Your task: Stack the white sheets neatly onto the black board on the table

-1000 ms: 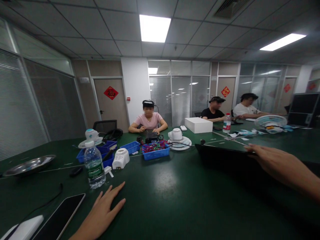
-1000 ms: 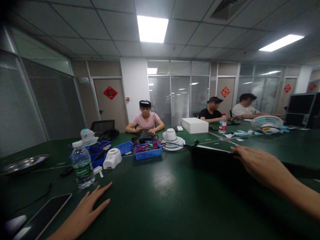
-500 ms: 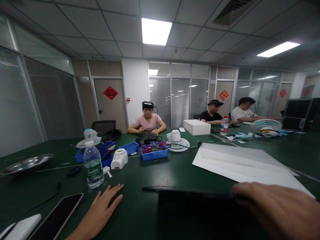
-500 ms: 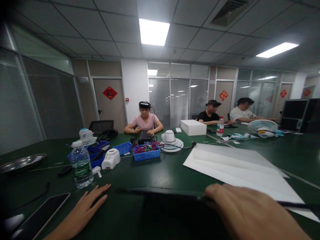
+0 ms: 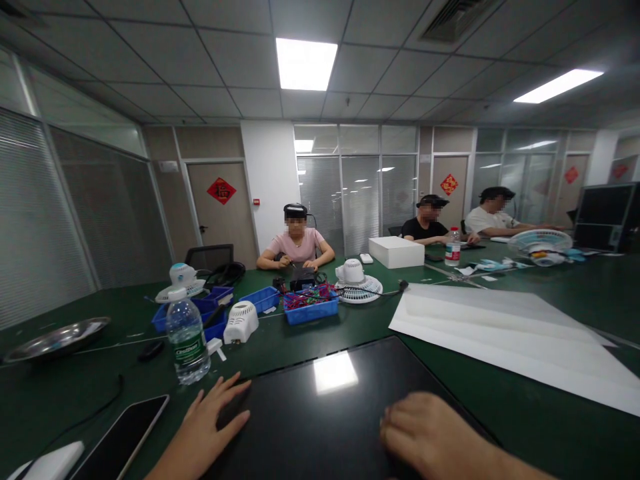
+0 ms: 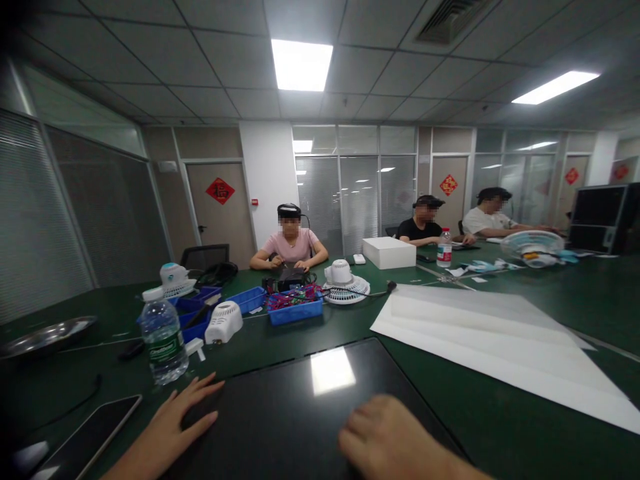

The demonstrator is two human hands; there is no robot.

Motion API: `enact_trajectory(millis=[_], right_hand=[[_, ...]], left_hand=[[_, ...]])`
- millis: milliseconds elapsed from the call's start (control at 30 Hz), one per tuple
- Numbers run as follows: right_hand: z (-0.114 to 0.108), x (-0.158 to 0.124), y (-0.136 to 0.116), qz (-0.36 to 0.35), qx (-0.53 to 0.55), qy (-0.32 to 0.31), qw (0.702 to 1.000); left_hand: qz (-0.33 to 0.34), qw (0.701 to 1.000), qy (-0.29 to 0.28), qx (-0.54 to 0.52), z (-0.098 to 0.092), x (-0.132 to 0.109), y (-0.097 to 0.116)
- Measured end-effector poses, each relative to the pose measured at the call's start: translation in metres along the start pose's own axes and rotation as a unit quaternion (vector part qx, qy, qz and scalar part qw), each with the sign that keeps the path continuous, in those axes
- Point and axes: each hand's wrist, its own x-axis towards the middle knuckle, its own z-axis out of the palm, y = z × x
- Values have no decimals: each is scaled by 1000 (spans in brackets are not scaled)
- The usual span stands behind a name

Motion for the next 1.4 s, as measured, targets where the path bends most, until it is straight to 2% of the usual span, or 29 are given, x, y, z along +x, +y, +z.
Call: enact_trajectory(millis=[100, 167, 233, 267, 333, 467, 767, 967, 1067, 1200, 1300, 1400], right_hand=[[-6, -10, 85, 173, -53, -13, 983], [-1, -31, 147, 245, -83, -54, 964], [13, -58, 198, 362, -89, -114, 921], [22, -72, 218, 410, -94, -119, 899], [38, -94, 244, 461, -92, -131, 873], [47, -113, 261, 464, -82, -150, 869], [20, -103, 247, 377, -100, -142, 910], [5, -98, 229, 405, -129, -134, 895], [-6, -86, 212, 398, -140, -130, 897], [-11, -51, 163, 341, -130, -126, 922], [-10, -18, 101, 277, -91, -122, 949], [-17, 8, 34, 170, 48, -105, 979]], left_hand=[[-7, 1000, 20, -4, 1, 4, -1], [-12, 999, 31, -12, 1, 7, -1], [-17, 999, 35, -18, 2, 9, -1], [-18, 999, 35, -20, 3, 9, -2], [-19, 999, 35, -20, 6, 11, -3], [-13, 1000, 25, -2, 14, 14, -6], [-10, 999, 1, 34, 15, 15, 1], [-6, 999, -2, 45, 14, 14, 2], [-10, 999, -5, 46, 10, 12, 5], [-11, 999, 0, 49, 7, 8, 6], [-9, 999, 5, 48, 7, 7, 4], [-7, 999, 8, 38, 7, 6, 2]])
